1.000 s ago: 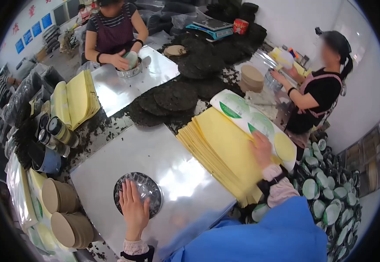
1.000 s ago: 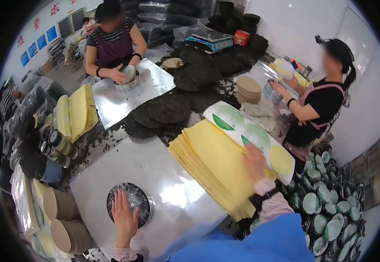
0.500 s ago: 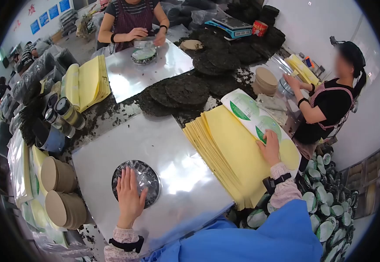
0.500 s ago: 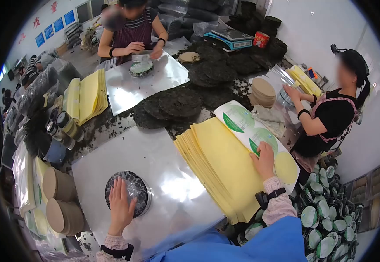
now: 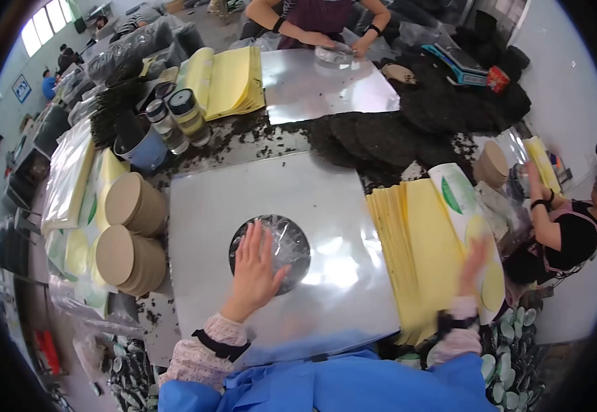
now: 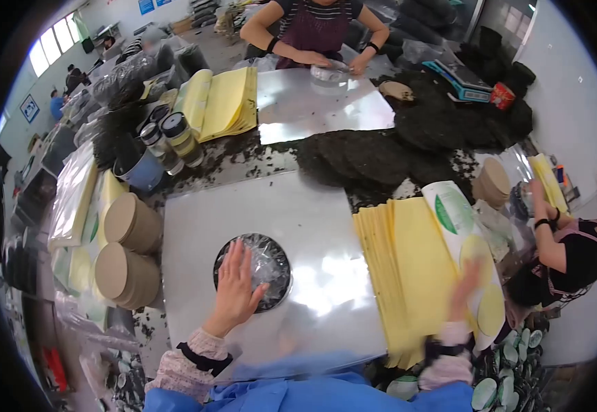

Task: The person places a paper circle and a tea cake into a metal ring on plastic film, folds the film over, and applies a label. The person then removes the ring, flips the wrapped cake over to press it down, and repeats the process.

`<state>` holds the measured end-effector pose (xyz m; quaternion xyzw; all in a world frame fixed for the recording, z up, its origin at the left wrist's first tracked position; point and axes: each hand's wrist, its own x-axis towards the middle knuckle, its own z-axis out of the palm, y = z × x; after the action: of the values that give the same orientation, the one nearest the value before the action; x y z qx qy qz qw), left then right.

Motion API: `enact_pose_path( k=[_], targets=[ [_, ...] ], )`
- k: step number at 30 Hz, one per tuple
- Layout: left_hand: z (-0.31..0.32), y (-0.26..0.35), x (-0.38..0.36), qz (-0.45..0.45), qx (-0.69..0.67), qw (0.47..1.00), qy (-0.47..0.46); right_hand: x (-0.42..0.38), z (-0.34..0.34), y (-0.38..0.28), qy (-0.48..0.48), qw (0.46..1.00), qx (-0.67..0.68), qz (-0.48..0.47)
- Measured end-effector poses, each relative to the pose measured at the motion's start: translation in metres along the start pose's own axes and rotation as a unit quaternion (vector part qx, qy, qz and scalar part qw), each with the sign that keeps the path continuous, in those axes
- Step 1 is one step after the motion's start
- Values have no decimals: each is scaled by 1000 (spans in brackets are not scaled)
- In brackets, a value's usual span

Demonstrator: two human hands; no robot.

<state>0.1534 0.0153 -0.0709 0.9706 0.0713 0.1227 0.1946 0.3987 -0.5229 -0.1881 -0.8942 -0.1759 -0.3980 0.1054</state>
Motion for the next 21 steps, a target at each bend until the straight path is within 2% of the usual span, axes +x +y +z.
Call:
enact_pose_path(
  k=[1, 2, 3, 4, 6, 7, 10, 11, 12, 13, 14, 15, 16, 17, 18, 19, 20, 21],
  targets=[
    [1, -2, 0, 11, 20, 1000, -17, 24, -16, -107, -81, 983, 161, -19],
    [4, -2, 1, 24, 40, 998, -33, 49, -32, -214, -168, 925, 340, -6],
    [9, 0, 3, 3, 51, 999, 3, 73, -48, -320, -248, 844, 474, 30],
    [10, -1, 3, 5, 58, 998, 5, 81, -38, -351, -212, 844, 463, -165],
    [13, -7, -3, 20, -80, 997, 1, 92, -47, -400, -321, 793, 451, -256],
    [37, -17, -15, -49, -376, 925, 40, 95, -52, -405, -318, 792, 454, -255],
    [17, -7, -8, -33, -309, 949, 59, 109, -52, -413, -350, 796, 379, -316],
    [19, -4, -10, -84, -472, 875, 63, 118, -46, -413, -414, 748, 448, -261],
    [17, -4, -10, -88, -475, 874, 59, 122, -43, -413, -474, 689, 512, -195],
    [14, -5, -8, -85, -420, 903, 14, 117, -28, -420, -478, 689, 511, -189],
    [12, -6, -7, -80, -362, 928, -28, 109, -3, -433, -482, 544, 687, 9],
    [12, -7, -9, -81, -364, 928, -29, 103, 11, -442, -440, 351, 801, 207],
    [9, -10, -8, -20, -240, 970, -30, 98, 11, -444, -438, 351, 802, 205],
    [7, -14, -2, 42, -110, 993, -21, 95, 10, -444, -443, 433, 775, 127],
    [6, -15, 3, 42, -111, 993, -11, 95, 13, -443, -445, 508, 736, 48],
    [6, -15, -1, 13, -153, 986, 72, 99, 7, -458, -522, 498, 682, 121],
    [6, -15, -4, -15, -193, 969, 152, 99, -6, -464, -522, 497, 681, 126],
    [7, -16, -8, -45, -231, 944, 230, 99, -22, -468, -468, 692, 537, -120]
  ],
)
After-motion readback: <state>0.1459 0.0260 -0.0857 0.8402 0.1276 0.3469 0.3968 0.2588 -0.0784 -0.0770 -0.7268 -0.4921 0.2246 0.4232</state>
